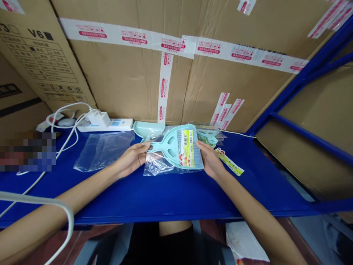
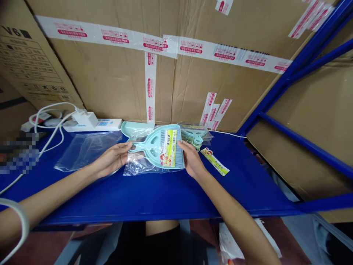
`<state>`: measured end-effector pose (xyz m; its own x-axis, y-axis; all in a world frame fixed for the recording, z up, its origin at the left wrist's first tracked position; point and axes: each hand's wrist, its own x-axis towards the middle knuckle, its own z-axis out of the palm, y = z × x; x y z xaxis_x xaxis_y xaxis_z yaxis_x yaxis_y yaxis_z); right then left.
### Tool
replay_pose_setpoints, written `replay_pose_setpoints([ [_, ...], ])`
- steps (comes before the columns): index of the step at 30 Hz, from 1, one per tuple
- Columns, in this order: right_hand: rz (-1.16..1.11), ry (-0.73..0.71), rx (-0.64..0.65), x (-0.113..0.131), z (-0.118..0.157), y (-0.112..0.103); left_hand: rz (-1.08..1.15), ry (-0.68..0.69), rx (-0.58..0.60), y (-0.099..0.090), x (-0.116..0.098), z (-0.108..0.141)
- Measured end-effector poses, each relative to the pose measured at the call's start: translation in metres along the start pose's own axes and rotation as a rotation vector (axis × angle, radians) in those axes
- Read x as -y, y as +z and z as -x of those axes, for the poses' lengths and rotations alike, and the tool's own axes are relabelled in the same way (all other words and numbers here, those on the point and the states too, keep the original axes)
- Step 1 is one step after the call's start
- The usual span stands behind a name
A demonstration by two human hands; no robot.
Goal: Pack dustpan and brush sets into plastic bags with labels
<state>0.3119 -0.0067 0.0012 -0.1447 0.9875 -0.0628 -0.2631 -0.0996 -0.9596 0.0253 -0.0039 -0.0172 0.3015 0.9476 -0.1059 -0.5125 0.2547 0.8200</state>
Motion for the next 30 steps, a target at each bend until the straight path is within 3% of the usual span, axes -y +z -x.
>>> replay_pose_setpoints([
  [9,0.020,-0.050,-0.073,0.003,-0.003,-0.008,-0.060,0.022,-0.005,-0.014,0.003,-0.010],
  [17,0.040,-0.094,-0.187,0.009,-0.005,-0.014,-0.012,0.057,-0.036,-0.010,-0.009,-0.007],
  [21,0.079,-0.145,-0.162,0.008,-0.002,-0.010,-0.020,0.091,-0.077,-0.010,-0.013,-0.006],
  [26,0.142,-0.362,-0.112,0.006,0.004,-0.006,-0.056,0.123,-0.049,-0.016,-0.012,-0.007],
  [30,0.283,-0.380,-0.028,0.001,0.003,-0.006,-0.061,0.124,-0.024,-0.012,-0.010,-0.004],
])
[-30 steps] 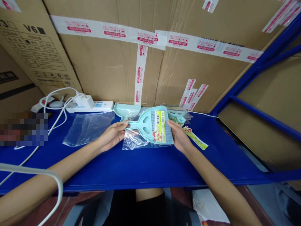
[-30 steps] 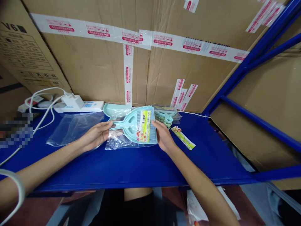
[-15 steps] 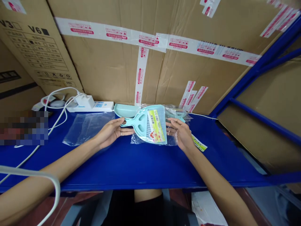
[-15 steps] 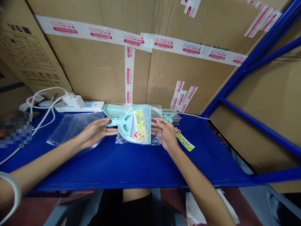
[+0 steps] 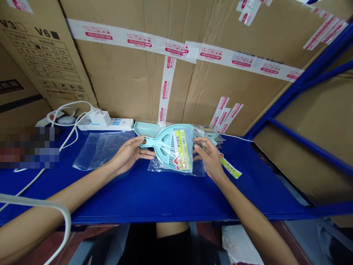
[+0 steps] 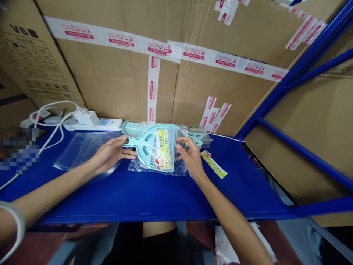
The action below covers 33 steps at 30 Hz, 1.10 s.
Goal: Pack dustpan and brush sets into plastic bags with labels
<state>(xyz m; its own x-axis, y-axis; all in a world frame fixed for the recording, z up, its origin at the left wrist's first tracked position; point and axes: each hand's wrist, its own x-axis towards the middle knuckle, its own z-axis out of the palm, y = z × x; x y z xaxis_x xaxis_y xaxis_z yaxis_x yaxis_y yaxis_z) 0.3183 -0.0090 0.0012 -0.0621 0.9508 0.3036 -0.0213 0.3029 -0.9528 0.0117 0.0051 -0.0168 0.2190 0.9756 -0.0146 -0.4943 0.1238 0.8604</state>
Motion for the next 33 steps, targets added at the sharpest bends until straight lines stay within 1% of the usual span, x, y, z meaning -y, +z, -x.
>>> replay_pose_setpoints([
  [4,0.118,-0.028,0.028,-0.004,-0.001,-0.002,0.003,-0.008,0.012,0.005,0.001,0.003],
  [6,0.146,-0.057,0.063,-0.004,-0.002,-0.004,-0.003,-0.007,0.028,0.004,0.002,0.003],
  [8,0.159,-0.057,0.146,-0.002,-0.003,-0.007,-0.008,-0.001,0.040,0.002,0.002,0.002],
  [11,0.223,-0.012,0.313,-0.001,-0.004,-0.010,-0.025,-0.008,0.046,0.001,0.002,0.002],
  [13,0.260,0.004,0.352,-0.002,-0.003,-0.011,-0.035,-0.017,0.053,0.001,0.002,0.002],
  [17,0.265,0.025,0.286,-0.009,-0.001,-0.009,-0.020,-0.016,0.041,0.002,0.003,0.003],
  [20,0.240,-0.016,0.267,-0.011,-0.002,-0.009,-0.011,-0.006,0.028,0.001,0.004,0.002],
  [22,0.183,-0.041,0.214,-0.010,-0.003,-0.008,-0.009,-0.003,0.038,-0.001,0.004,0.001],
  [26,-0.003,0.048,0.093,-0.006,-0.005,-0.006,-0.016,-0.007,0.048,-0.003,0.004,-0.001],
  [30,-0.080,0.094,-0.008,-0.003,-0.005,-0.003,-0.041,-0.018,-0.038,0.000,0.002,-0.001],
  [33,-0.122,0.124,-0.080,0.000,-0.005,-0.003,-0.020,-0.047,-0.071,0.003,0.000,0.000],
])
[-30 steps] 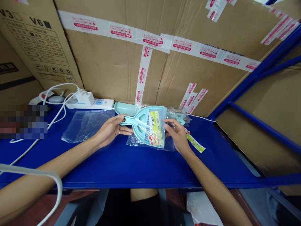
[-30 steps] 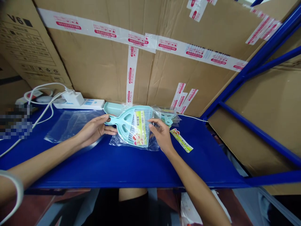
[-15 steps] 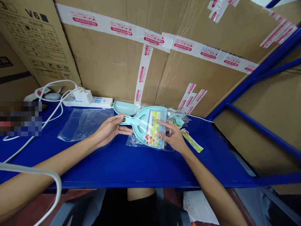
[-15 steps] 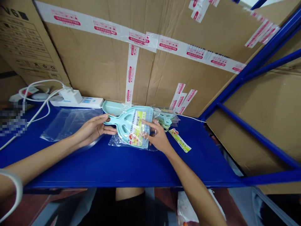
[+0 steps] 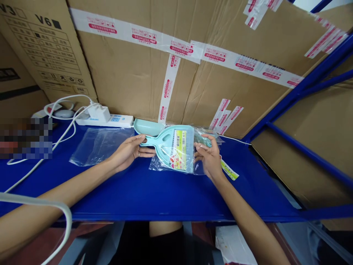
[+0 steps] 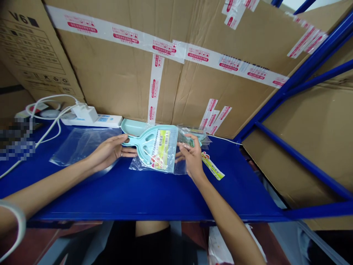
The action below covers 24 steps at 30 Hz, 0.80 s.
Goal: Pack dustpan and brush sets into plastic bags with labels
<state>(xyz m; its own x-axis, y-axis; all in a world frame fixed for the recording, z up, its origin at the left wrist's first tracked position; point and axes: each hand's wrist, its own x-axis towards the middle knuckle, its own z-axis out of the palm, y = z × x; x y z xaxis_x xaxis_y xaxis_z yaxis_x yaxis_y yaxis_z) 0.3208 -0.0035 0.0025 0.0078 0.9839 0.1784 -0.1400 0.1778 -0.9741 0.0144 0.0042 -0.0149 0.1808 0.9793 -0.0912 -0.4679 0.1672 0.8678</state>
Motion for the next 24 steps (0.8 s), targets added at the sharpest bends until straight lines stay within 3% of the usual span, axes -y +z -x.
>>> replay_pose_setpoints([
  [3,-0.075,0.111,-0.014,0.004,-0.002,-0.002,0.044,-0.025,-0.010,0.002,-0.001,0.002],
  [7,-0.123,0.325,0.139,0.004,-0.002,-0.003,0.007,-0.025,0.029,0.003,0.001,0.004],
  [10,-0.024,0.287,0.189,0.000,0.003,0.002,-0.043,-0.023,0.041,0.004,0.006,0.005],
  [17,0.022,0.124,0.136,-0.003,0.010,0.006,-0.069,-0.006,0.103,0.012,0.011,0.011],
  [20,0.063,0.027,0.029,0.015,-0.002,-0.015,-0.097,0.016,0.179,0.015,0.006,0.016],
  [24,0.206,-0.178,-0.121,0.067,-0.047,-0.075,-0.125,0.012,0.174,0.007,-0.001,0.013],
])
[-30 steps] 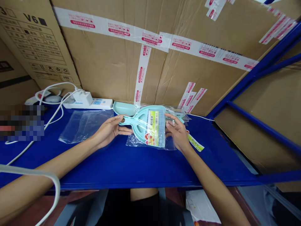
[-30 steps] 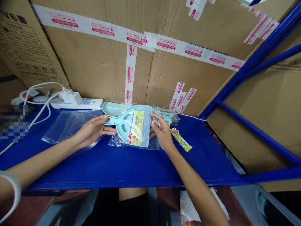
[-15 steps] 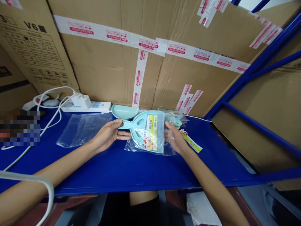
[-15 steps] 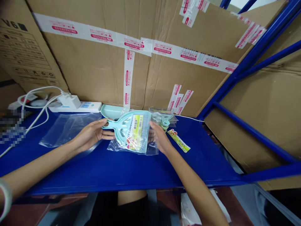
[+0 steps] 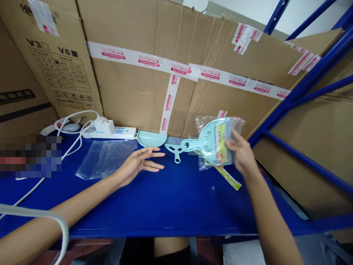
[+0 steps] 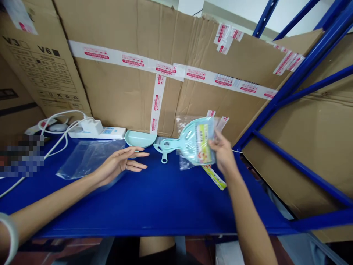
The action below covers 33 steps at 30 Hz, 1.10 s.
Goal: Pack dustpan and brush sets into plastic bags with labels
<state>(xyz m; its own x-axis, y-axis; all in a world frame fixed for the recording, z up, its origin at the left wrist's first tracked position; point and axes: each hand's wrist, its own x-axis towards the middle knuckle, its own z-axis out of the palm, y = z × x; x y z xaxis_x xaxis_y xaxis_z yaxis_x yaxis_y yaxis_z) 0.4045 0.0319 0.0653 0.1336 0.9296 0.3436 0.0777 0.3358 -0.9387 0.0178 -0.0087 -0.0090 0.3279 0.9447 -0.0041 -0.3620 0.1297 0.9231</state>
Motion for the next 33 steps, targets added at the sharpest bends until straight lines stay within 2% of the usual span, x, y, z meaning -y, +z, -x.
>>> replay_pose_setpoints([
  [3,0.190,-0.024,-0.085,0.019,-0.061,-0.043,-0.016,-0.015,-0.041,-0.007,0.000,-0.005],
  [4,0.271,-0.025,-0.071,0.021,-0.080,-0.053,-0.026,-0.018,-0.046,-0.008,0.001,-0.006],
  [6,0.449,0.030,0.042,0.019,-0.113,-0.064,-0.054,-0.025,-0.045,-0.007,0.003,-0.006],
  [10,0.705,0.158,0.334,-0.001,-0.151,-0.059,-0.102,-0.043,-0.010,-0.001,0.007,-0.005],
  [14,0.917,0.061,0.534,-0.024,-0.164,-0.034,-0.134,-0.056,0.033,-0.002,0.009,-0.005],
  [17,0.978,-0.014,0.649,-0.042,-0.164,-0.013,-0.145,-0.071,0.038,-0.005,0.010,-0.007],
  [21,1.021,-0.080,0.617,-0.052,-0.158,0.008,-0.151,-0.073,0.029,-0.006,0.010,-0.008],
  [24,1.092,-0.214,0.516,-0.035,-0.143,0.010,-0.148,-0.068,0.030,-0.004,0.011,-0.008],
  [27,1.225,-0.388,0.451,-0.003,-0.107,0.006,-0.134,-0.058,0.044,-0.004,0.013,-0.009],
  [30,1.307,-0.358,0.564,0.023,-0.061,0.001,-0.151,-0.030,0.050,-0.004,0.016,-0.010],
  [33,1.336,-0.334,0.636,0.026,-0.029,-0.004,-0.219,0.063,0.021,-0.006,0.017,-0.010],
])
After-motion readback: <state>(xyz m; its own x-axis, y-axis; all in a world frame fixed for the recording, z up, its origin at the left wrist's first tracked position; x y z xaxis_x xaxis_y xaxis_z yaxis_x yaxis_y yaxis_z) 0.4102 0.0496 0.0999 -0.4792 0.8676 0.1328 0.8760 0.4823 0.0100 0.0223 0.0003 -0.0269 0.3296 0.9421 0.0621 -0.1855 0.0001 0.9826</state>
